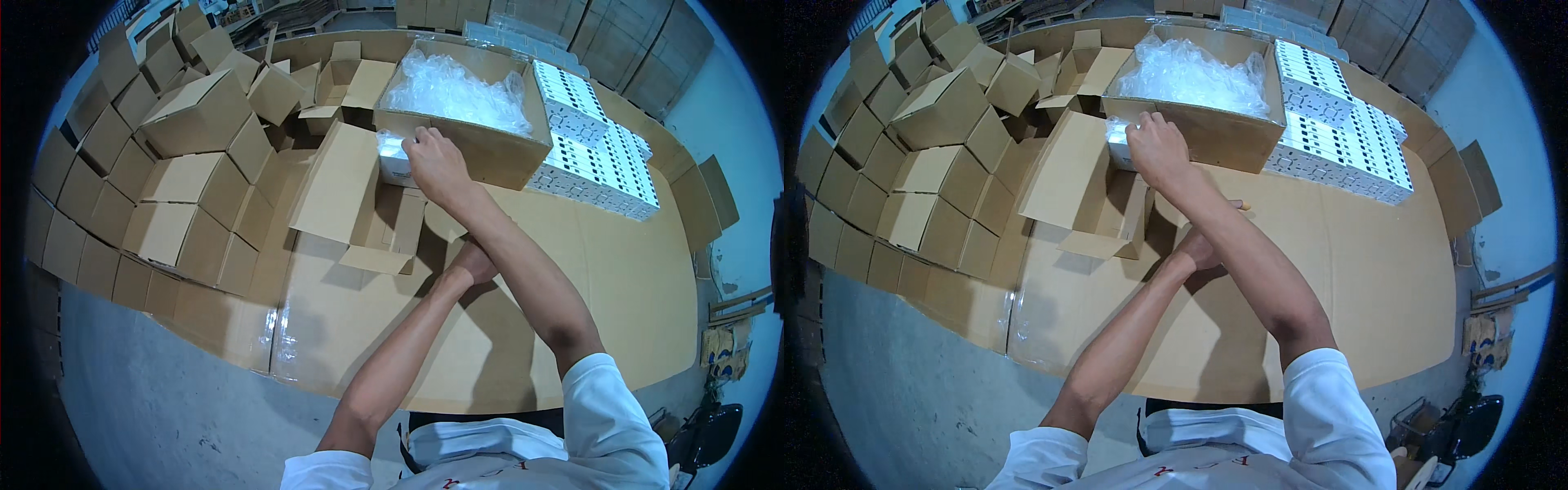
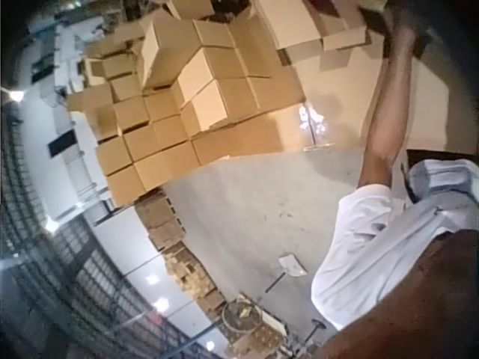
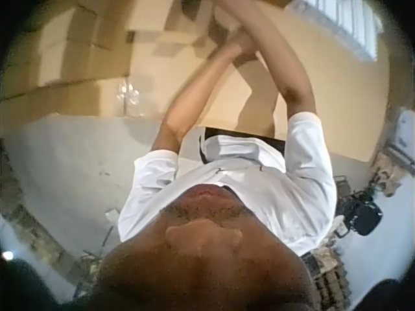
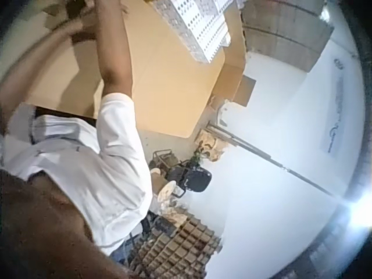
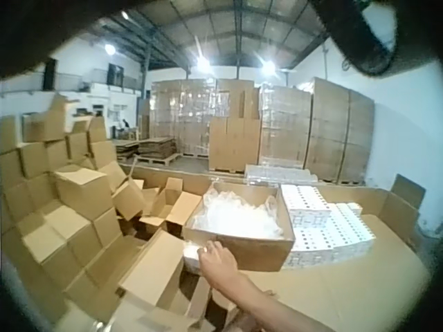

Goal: The person is putting small white boxes into plastic bags and then placing them into larger cardboard shipping boxes.

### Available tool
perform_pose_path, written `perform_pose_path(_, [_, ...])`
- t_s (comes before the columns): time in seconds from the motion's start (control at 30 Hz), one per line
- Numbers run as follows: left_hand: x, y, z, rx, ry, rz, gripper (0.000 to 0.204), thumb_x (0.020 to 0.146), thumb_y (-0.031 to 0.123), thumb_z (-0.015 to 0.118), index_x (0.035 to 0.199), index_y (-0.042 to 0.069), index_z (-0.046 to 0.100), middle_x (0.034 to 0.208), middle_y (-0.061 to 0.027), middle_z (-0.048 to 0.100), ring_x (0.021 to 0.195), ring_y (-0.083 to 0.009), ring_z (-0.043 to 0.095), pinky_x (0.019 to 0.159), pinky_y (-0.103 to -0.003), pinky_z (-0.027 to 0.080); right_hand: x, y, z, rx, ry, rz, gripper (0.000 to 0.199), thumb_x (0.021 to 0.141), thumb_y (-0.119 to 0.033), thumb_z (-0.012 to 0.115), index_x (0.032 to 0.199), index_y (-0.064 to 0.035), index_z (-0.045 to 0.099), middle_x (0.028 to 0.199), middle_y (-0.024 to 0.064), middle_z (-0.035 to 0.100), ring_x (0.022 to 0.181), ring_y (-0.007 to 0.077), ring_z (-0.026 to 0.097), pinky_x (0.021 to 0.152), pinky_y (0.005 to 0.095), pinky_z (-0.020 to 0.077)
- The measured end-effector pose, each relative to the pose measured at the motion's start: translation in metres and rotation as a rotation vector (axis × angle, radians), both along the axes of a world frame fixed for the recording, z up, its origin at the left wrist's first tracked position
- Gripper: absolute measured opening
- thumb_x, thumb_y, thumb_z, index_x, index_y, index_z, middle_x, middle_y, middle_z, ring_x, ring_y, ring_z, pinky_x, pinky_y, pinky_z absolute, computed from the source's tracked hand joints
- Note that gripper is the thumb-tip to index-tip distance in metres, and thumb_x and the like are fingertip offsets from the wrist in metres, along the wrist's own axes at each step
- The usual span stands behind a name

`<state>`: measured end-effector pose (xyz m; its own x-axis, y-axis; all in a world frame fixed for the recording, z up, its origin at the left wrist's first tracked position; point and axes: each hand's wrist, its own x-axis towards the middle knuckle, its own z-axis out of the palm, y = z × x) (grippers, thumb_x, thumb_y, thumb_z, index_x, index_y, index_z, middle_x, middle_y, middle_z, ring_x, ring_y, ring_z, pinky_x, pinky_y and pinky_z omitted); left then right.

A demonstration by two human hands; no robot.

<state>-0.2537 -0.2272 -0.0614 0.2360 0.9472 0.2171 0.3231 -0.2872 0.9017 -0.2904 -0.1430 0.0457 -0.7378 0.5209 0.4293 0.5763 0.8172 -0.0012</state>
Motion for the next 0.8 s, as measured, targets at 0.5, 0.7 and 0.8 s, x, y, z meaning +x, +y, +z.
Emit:
perform_pose_path(0.5, [0.088,0.044,0.026,-0.178,-0.282,-0.051,0.052,0.087,0.013,0.07,0.132,0.001,0.047,0.116,-0.0066,0.059,0.107,-0.0218,0.056,0.102,-0.037,0.042,0.117,0.013,0.039,-0.205,0.104,-0.103,0.05,0.097,-0.048,0.048,0.111,-0.0067,0.071,0.126,0.0197,0.052,0.118,0.0333,0.048,0.088,0.0513,0.043])
perform_pose_path(0.7, [0.128,0.057,0.033,0.185,0.267,0.092,0.046,0.089,0.014,0.069,0.127,-0.004,0.05,0.107,-0.0101,0.062,0.104,-0.0206,0.056,0.097,-0.035,0.045,0.2,0.029,0.057,-0.5,0.099,0.036,0.065,0.099,-0.052,0.043,0.151,-0.0132,0.035,0.153,0.0299,0.023,0.138,0.0484,0.031,0.109,0.0614,0.0306])
perform_pose_path(0.8, [0.188,0.051,0.073,0.06,-0.012,0.198,0.035,0.09,0.012,0.067,0.118,-0.006,0.058,0.099,-0.0109,0.066,0.096,-0.0216,0.059,0.09,-0.034,0.048,0.293,0.048,0.049,-0.432,0.301,0.111,0.065,0.099,-0.052,0.046,0.152,-0.0168,0.035,0.153,0.0247,0.027,0.135,0.0481,0.036,0.108,0.0603,0.0341])
